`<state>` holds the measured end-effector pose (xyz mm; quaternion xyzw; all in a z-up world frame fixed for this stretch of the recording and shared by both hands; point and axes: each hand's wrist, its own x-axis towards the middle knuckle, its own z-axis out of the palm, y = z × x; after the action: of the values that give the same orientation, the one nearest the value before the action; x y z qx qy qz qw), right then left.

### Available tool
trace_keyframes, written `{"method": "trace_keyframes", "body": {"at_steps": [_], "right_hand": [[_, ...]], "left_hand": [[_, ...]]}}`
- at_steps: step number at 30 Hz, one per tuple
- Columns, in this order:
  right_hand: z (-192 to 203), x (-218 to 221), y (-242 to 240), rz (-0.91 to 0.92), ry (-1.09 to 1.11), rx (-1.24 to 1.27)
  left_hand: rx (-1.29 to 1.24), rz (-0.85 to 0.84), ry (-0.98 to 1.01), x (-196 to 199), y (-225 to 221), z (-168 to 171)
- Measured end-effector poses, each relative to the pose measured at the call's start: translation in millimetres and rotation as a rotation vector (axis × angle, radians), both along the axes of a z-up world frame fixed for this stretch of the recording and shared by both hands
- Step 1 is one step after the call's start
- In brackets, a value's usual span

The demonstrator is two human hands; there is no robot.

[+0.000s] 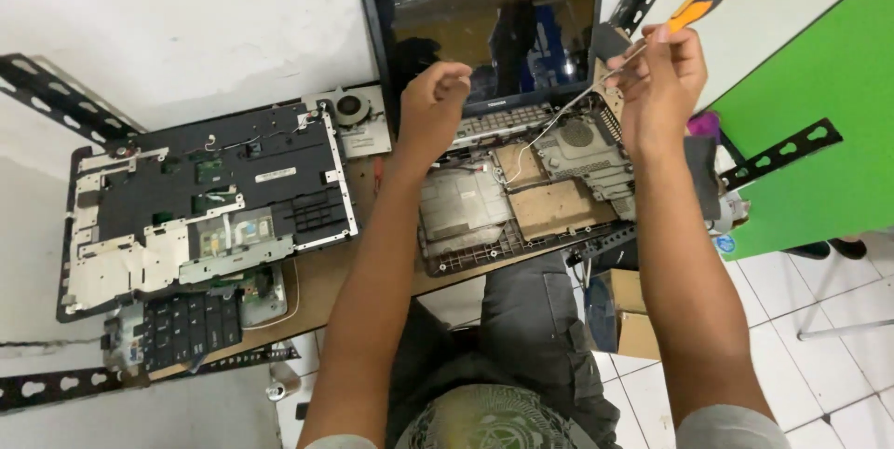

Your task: Disassembling a laptop to access the motherboard and then reassembling internal components like the heatsink and RAM.

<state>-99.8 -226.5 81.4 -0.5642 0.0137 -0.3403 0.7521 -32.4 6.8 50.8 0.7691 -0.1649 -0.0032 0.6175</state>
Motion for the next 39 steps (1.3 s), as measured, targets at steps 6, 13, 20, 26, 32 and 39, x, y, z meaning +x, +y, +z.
{"method": "trace_keyframes", "body": {"at_steps": [6,13,20,26,32,39], "right_hand": [[-7,26,50,0.154,-0.02,0.027],[-8,33,85,0.203,0.052,0.017],[-8,31,101,0.236,0.041,0.014],[-8,32,106,0.247,0.025,0.026],[-23,42,96,0.221,0.01,0.214],[-47,54,85,0.282,0.02,0.357]], "left_hand": [[0.113,-0.121,0.227,-28,22,33],[0.202,-0.152,0.373,-34,39,17],[0.139,-0.181,0.325,-47,40,16],[-0.062,-0.095,0.385,-46,38,2],[-0.711,0.03,0.532,-29,34,-48],[-1.207,0.086,0.595,-10,18,-84]]}}
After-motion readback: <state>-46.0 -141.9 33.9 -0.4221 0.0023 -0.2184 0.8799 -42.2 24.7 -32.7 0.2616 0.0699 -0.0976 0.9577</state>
